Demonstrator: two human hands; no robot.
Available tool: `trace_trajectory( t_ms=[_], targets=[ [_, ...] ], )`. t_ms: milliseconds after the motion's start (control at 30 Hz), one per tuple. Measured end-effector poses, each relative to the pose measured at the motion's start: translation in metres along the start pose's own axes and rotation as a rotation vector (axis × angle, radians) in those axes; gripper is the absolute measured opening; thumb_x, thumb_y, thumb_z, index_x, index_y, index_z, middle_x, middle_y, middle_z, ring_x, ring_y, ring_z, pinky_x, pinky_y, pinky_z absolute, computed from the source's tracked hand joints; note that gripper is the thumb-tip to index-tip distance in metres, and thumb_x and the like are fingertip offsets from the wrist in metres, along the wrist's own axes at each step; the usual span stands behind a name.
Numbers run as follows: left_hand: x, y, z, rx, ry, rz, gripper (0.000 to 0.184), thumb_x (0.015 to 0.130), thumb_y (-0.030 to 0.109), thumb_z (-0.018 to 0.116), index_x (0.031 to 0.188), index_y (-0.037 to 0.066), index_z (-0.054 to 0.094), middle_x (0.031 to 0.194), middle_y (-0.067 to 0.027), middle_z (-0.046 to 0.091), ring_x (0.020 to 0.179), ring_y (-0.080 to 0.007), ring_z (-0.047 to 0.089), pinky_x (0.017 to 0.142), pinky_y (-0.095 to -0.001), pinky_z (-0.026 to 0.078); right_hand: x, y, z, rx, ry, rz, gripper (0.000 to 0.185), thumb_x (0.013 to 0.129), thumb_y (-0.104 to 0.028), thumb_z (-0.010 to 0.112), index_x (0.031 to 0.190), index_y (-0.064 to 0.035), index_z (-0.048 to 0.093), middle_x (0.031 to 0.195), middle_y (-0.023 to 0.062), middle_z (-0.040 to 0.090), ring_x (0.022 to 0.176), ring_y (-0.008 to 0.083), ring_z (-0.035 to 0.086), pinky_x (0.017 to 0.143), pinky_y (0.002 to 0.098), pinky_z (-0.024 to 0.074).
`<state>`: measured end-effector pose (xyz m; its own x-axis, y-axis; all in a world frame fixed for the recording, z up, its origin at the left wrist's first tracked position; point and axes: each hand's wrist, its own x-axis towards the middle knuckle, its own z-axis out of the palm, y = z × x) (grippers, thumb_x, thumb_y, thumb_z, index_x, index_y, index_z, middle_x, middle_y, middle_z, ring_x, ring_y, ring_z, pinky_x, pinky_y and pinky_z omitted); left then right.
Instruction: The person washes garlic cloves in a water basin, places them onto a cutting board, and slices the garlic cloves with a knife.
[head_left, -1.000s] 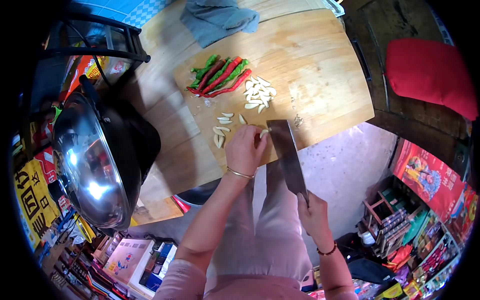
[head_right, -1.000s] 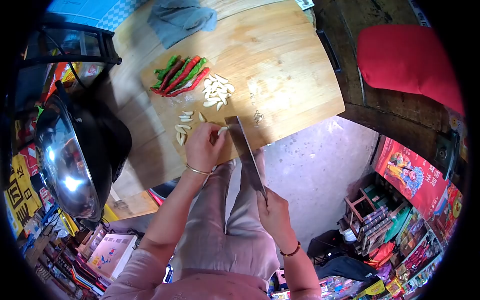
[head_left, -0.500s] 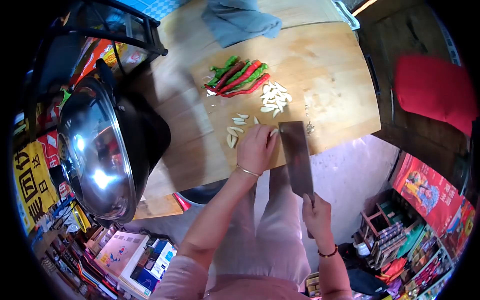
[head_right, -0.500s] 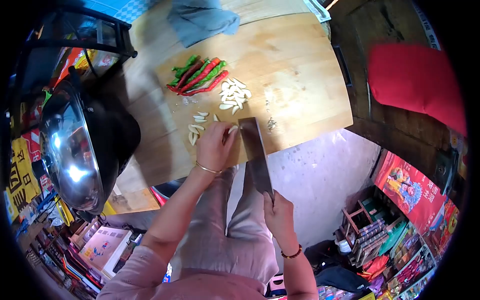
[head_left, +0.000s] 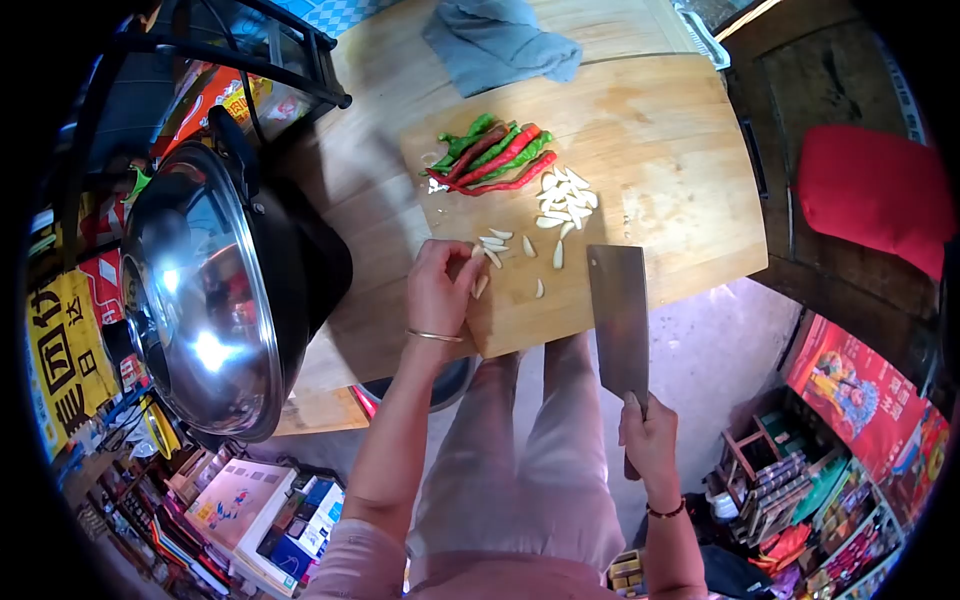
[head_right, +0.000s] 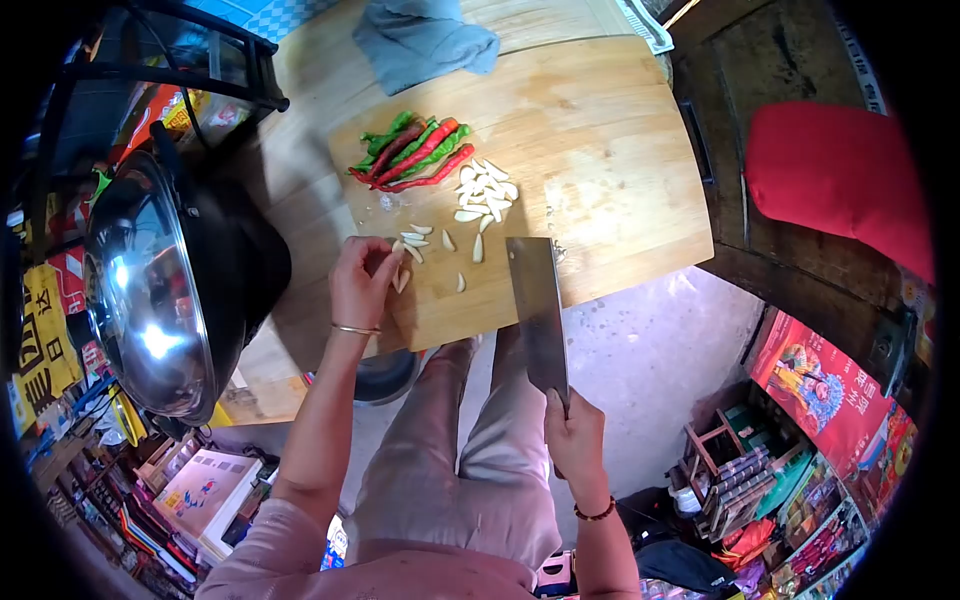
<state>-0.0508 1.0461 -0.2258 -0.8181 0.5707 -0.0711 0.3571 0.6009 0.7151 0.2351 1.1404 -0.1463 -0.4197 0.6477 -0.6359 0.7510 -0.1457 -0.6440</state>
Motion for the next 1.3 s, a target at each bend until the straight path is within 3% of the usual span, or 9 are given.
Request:
trace_trajectory(
  t_ms=[133,233,433,700,767,900,967,1000,1300],
  targets=[
    [-0.003,0.008,-0.004,-0.209,-0.061,-0.199,0.017,0.076,0.010,0.073,0.089,0.004,0.064,0.080,-0.0093,0.063,0.066,-0.0227,0.059,0.060,-0.0314,0.048,0.001,-0.003,0.001,0.007,-0.003,-0.012,0.029,0.096,-0.014,0.049,0.071,0.0002,0.052,0.053,0.0004,0.049,0.044,0.0064,0.046,0.042,0.0246,0.0378],
    [-0.009,0.029,-0.003,-0.190,-0.005,-0.063,0.015,0.079,0.006,0.072,0.092,0.004,0.065,0.077,-0.0073,0.062,0.062,-0.0111,0.057,0.056,-0.0231,0.045,-0.001,-0.001,0.001,0.017,0.006,-0.021,0.028,0.096,-0.013,0.049,0.071,-0.0004,0.052,0.053,-0.0006,0.050,0.044,0.0064,0.046,0.042,0.0250,0.0376],
    [-0.027,0.055,0.047,-0.034,-0.106,0.429,0.013,0.076,0.006,0.070,0.089,0.005,0.065,0.083,-0.0104,0.063,0.072,-0.0255,0.061,0.062,-0.0345,0.050,-0.001,-0.011,0.000,-0.109,0.128,-0.195,0.019,0.092,-0.011,0.054,0.078,0.0014,0.055,0.054,0.0104,0.046,0.048,0.0137,0.040,0.048,0.0303,0.0391],
    [-0.030,0.064,0.063,0.035,-0.134,0.387,0.009,0.077,0.009,0.068,0.083,0.006,0.062,0.082,-0.0076,0.058,0.074,-0.0257,0.060,0.062,-0.0358,0.049,-0.005,-0.005,-0.003,-0.088,0.084,-0.139,0.016,0.091,-0.012,0.055,0.083,0.0014,0.058,0.056,0.0143,0.045,0.049,0.0180,0.040,0.050,0.0320,0.0395],
    [-0.030,0.064,0.063,0.034,-0.113,0.392,0.009,0.077,0.009,0.068,0.082,0.006,0.062,0.081,-0.0076,0.058,0.074,-0.0257,0.060,0.061,-0.0361,0.049,-0.007,-0.007,-0.005,-0.124,-0.001,-0.079,0.016,0.091,-0.012,0.054,0.100,-0.0003,0.061,0.071,0.0218,0.054,0.061,0.0376,0.056,0.056,0.0372,0.0457],
    [-0.031,0.063,0.065,0.045,-0.105,0.387,0.009,0.076,0.009,0.068,0.082,0.007,0.061,0.081,-0.0075,0.058,0.073,-0.0257,0.060,0.061,-0.0362,0.049,-0.008,-0.008,-0.005,-0.129,-0.027,-0.037,0.016,0.091,-0.012,0.054,0.100,-0.0001,0.060,0.072,0.0221,0.055,0.062,0.0385,0.056,0.057,0.0382,0.0460],
    [-0.031,0.063,0.065,0.043,-0.098,0.380,0.010,0.076,0.009,0.069,0.082,0.007,0.061,0.081,-0.0073,0.058,0.073,-0.0256,0.060,0.061,-0.0360,0.049,-0.008,-0.005,-0.002,-0.103,0.057,-0.139,0.015,0.091,-0.012,0.055,0.088,0.0014,0.060,0.058,0.0171,0.048,0.048,0.0235,0.044,0.050,0.0334,0.0413],
    [-0.031,0.063,0.065,0.043,-0.097,0.379,0.010,0.076,0.009,0.069,0.082,0.007,0.061,0.081,-0.0073,0.058,0.073,-0.0256,0.060,0.061,-0.0360,0.049,-0.009,-0.006,-0.001,-0.103,0.056,-0.140,0.015,0.091,-0.012,0.055,0.088,0.0014,0.060,0.058,0.0171,0.048,0.048,0.0235,0.044,0.050,0.0334,0.0413],
    [-0.032,0.049,0.061,0.023,-0.075,0.506,0.014,0.073,0.007,0.067,0.085,0.006,0.062,0.086,-0.0066,0.061,0.072,-0.0240,0.059,0.061,-0.0341,0.049,-0.004,-0.003,0.003,-0.170,0.039,-0.153,0.015,0.092,-0.012,0.053,0.089,0.0025,0.057,0.067,0.0217,0.054,0.059,0.0378,0.056,0.055,0.0404,0.0447]
  ],
)
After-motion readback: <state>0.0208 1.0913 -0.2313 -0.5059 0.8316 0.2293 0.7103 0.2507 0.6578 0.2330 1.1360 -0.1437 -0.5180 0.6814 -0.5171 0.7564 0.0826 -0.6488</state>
